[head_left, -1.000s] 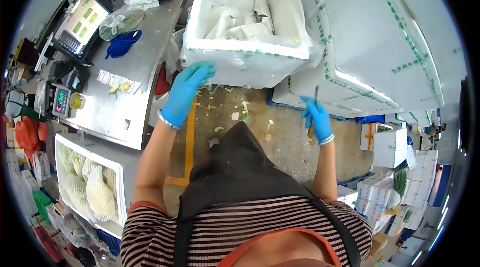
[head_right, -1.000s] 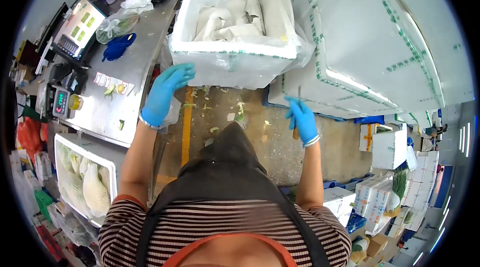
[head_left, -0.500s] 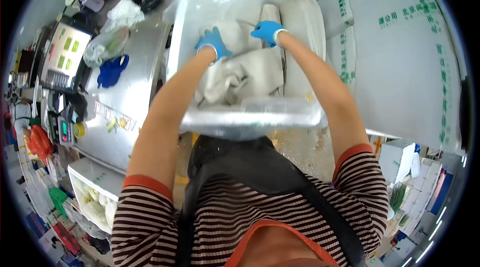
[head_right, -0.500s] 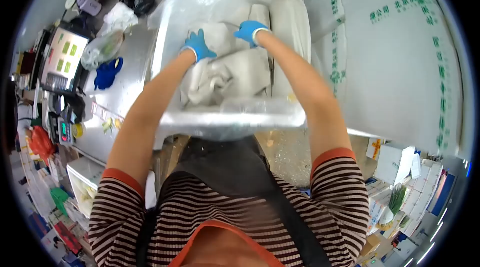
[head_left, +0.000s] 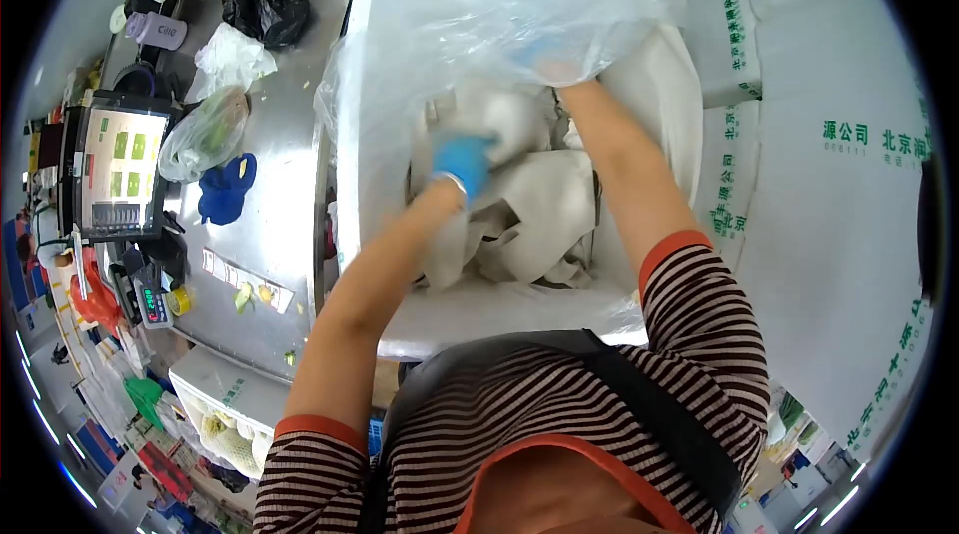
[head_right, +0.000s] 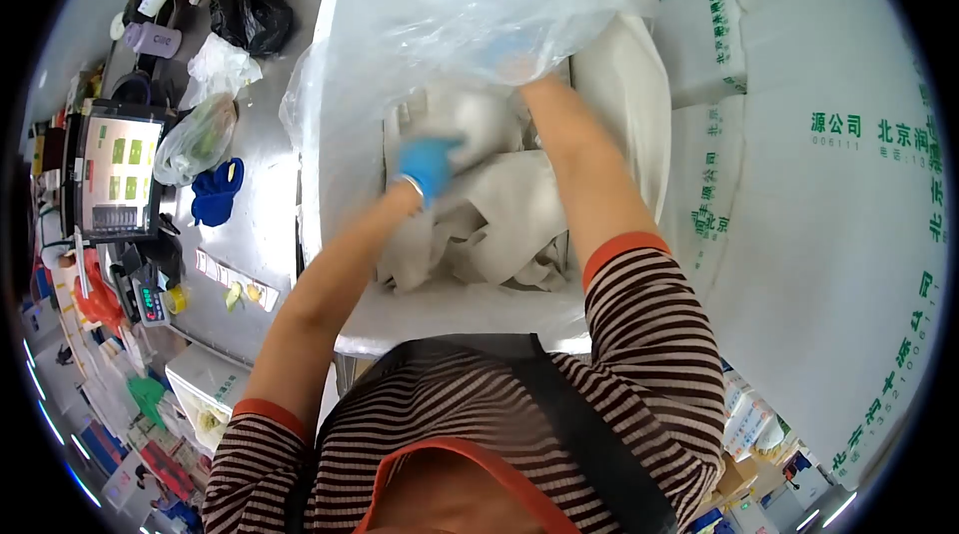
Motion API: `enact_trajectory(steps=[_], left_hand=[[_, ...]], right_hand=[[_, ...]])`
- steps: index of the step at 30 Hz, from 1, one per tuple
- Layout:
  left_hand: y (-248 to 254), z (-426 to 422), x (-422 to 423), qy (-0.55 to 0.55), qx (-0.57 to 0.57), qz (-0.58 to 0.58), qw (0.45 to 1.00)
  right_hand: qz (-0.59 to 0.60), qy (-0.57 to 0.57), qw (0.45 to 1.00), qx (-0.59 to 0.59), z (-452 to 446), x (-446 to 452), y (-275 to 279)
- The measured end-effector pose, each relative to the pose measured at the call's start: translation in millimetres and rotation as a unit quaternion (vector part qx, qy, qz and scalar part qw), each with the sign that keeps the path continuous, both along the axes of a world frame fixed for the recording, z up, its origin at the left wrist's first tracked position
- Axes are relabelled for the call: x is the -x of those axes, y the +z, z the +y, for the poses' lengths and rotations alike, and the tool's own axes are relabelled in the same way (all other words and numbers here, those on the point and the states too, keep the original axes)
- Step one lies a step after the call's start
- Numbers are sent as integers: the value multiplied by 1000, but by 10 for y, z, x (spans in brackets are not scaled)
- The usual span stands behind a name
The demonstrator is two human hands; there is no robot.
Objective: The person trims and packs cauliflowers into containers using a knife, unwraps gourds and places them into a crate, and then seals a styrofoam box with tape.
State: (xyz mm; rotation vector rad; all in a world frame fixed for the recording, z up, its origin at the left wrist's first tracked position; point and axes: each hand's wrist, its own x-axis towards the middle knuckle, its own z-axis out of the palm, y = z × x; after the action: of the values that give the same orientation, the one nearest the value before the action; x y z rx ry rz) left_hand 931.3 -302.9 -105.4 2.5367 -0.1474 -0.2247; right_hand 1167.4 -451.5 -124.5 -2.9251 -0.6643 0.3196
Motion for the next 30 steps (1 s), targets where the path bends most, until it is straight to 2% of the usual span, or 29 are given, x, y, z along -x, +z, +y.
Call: enact_trajectory(steps=[1, 2, 4, 7, 8, 9, 11, 12, 13, 14, 15, 16, 17, 18, 19, 20, 21, 22, 23, 24, 25, 26, 28, 29, 30], left_hand=[[194, -302, 218, -63, 19, 53, 996], [610, -568, 394, -168, -40, 146, 974], [661, -961, 640, -203, 22, 233, 951], [936, -967, 695, -267, 26, 255, 929], [956, -866, 688, -320, 81, 206, 921], [938, -652, 634, -368, 137, 156, 906], [949, -275, 282, -442, 168, 131, 871], [959, -125, 47, -472, 147, 164, 854], [909, -12, -156, -410, 45, 228, 882], [1386, 157, -305, -400, -72, 218, 887], [469, 508, -435, -356, -152, 140, 911], [521, 627, -613, -347, -275, 174, 879], [511, 846, -742, -246, -311, -27, 918], [515, 1026, -822, -132, -332, -224, 907], [996, 1127, -923, -122, -340, -239, 901], [1570, 1223, -1057, -115, -347, -254, 896], [1704, 1425, -1227, -98, -339, -299, 886], [1749, 1703, -1435, -77, -332, -345, 874], [1753, 1955, -1658, -69, -315, -300, 898], [1765, 2118, -1866, -61, -296, -252, 919], [1841, 2159, -2022, -58, -255, -195, 945], [1763, 2196, -2179, -33, -219, -193, 956], [1543, 2252, -2433, 16, -143, -189, 971], [1538, 2162, -2403, 86, -48, -129, 987], [1510, 2067, -2311, 155, 47, -66, 985]], right_hand=[[17, 1, 1000, 8, 1, 14, 10], [34, 3, 999, 17, -13, 19, 31], [69, 27, 997, 33, -4, 100, 99], [139, 118, 981, 68, 90, 433, 185], [174, 164, 967, 84, 109, 629, 213], [208, 221, 947, 106, 108, 831, 244], [257, 335, 894, 150, 61, 1268, 448], [289, 422, 841, 180, -17, 1373, 212], [440, 308, 826, 174, -28, 1603, 629], [477, 292, 805, 197, -85, 1761, 773], [511, 278, 782, 222, -146, 1803, 879], [472, 263, 821, 182, -191, 1726, 1056], [429, 251, 856, 142, -258, 1597, 1260], [387, 238, 886, 100, -373, 1488, 1355], [273, 215, 937, 14, -595, 1203, 1239], [179, 133, 970, -98, -688, 982, 1463], [76, 99, 984, 128, -695, 655, 1794], [21, 27, 990, 136, -714, 358, 2158], [-189, 10, 978, -86, -972, 61, 2039], [-251, 13, 959, -131, -1015, -177, 2149], [-224, -14, 967, -119, -850, -215, 2493], [-300, 67, 944, -123, -1019, -673, 2278], [-240, -86, 953, -161, -841, -851, 2371], [-105, -143, 973, -146, -891, -1033, 2345], [-52, -169, 976, -130, -962, -1230, 2178]])
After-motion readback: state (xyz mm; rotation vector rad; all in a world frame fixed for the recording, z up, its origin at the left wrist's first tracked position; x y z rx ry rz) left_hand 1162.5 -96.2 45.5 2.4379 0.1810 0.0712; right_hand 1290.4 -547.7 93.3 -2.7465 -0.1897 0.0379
